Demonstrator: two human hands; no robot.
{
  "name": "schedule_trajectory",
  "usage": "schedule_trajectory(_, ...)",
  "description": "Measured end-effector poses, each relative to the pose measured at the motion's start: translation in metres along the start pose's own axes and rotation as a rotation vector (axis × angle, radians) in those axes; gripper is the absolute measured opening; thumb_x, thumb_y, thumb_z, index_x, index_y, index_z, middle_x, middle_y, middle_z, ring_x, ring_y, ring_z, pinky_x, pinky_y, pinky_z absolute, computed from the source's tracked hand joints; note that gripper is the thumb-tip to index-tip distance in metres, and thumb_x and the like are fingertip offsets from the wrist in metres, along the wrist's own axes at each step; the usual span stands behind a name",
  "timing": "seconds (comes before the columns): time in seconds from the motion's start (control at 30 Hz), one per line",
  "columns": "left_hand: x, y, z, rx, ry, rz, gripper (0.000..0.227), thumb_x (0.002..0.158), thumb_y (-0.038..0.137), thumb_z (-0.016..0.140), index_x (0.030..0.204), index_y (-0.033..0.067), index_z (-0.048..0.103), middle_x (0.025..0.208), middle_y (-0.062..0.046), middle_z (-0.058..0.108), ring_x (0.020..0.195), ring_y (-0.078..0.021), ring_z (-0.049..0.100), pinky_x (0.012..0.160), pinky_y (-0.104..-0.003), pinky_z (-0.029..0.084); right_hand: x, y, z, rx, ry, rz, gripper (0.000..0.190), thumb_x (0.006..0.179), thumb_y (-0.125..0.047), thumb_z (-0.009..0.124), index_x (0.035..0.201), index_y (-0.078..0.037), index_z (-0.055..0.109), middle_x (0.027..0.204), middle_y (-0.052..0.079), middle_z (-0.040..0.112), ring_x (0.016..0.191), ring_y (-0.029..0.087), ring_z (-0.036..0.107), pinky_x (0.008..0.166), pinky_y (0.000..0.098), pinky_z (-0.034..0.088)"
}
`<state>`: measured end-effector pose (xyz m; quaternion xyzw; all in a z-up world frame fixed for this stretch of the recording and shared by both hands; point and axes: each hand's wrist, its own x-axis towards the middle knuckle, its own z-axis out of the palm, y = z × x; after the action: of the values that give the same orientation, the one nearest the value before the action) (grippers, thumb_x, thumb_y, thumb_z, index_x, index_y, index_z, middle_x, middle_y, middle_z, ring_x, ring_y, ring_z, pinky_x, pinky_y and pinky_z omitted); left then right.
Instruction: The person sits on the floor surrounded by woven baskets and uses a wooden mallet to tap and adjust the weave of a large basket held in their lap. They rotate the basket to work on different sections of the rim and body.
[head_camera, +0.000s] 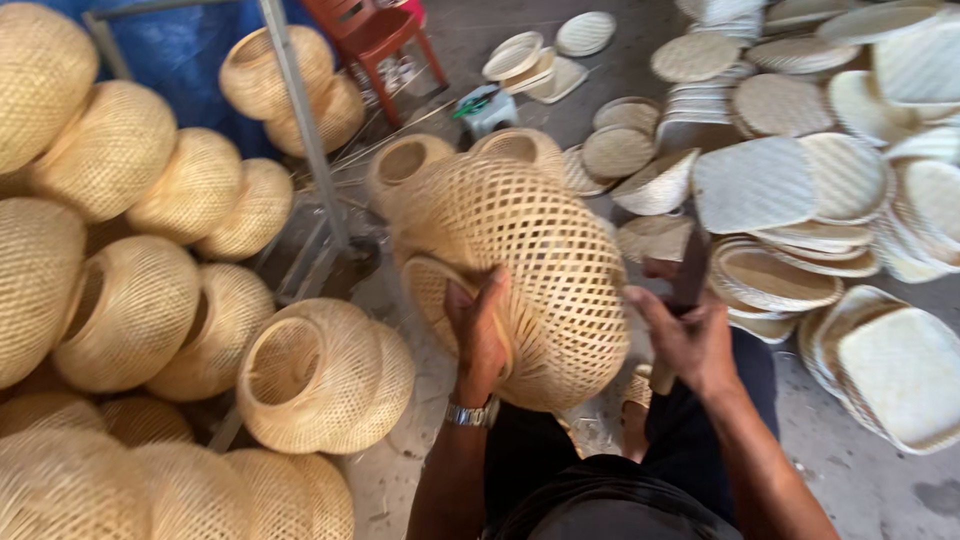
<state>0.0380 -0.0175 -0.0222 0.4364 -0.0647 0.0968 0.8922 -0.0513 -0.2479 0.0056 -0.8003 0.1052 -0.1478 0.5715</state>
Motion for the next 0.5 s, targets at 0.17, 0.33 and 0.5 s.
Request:
schedule_trajectory(0.17, 0.007, 0.003, -0.008, -0.034, -0.047, -0.046, 0.03, 0.093, 0.008, 0.076, 0.119, -0.0062, 0.067, 0.112, -0.009, 0.071, 0.098, -0.0142, 0.064, 0.089, -0.031, 0.051, 0.008, 0.037, 0.01, 0.209, -0.175, 0.06, 0.084, 0.078, -0.028, 0.08, 0.152, -0.007, 0.048, 0.091, 0.005, 0.075, 0.054, 0.009, 0.055, 0.042, 0.0256, 0.045)
schedule_trajectory(0.33, 0.0, 0.019, -0.003, -0.012, -0.076, -0.101, 0.041, 0.094, 0.013, 0.072, 0.129, -0.0044, 0.06, 0.12, -0.008, 0.068, 0.107, -0.0137, 0.062, 0.096, -0.032, 0.049, 0.004, 0.043, 0.016, 0.123, -0.293, 0.122, 0.097, 0.072, -0.025, 0.084, 0.16, -0.014, 0.045, 0.088, 0.012, 0.075, 0.052, 0.011, 0.052, 0.042, 0.0276, 0.046)
schedule_trajectory(0.5, -0.008, 0.03, -0.006, 0.297, -0.032, -0.195, 0.055, 0.096, 0.03, 0.069, 0.136, -0.0044, 0.052, 0.128, -0.013, 0.062, 0.117, -0.0159, 0.061, 0.104, -0.034, 0.05, 0.001, 0.044, 0.022, 0.222, -0.271, -0.04, 0.091, 0.075, -0.026, 0.084, 0.154, -0.003, 0.045, 0.135, 0.015, 0.067, 0.103, 0.018, 0.065, 0.08, 0.0338, 0.055)
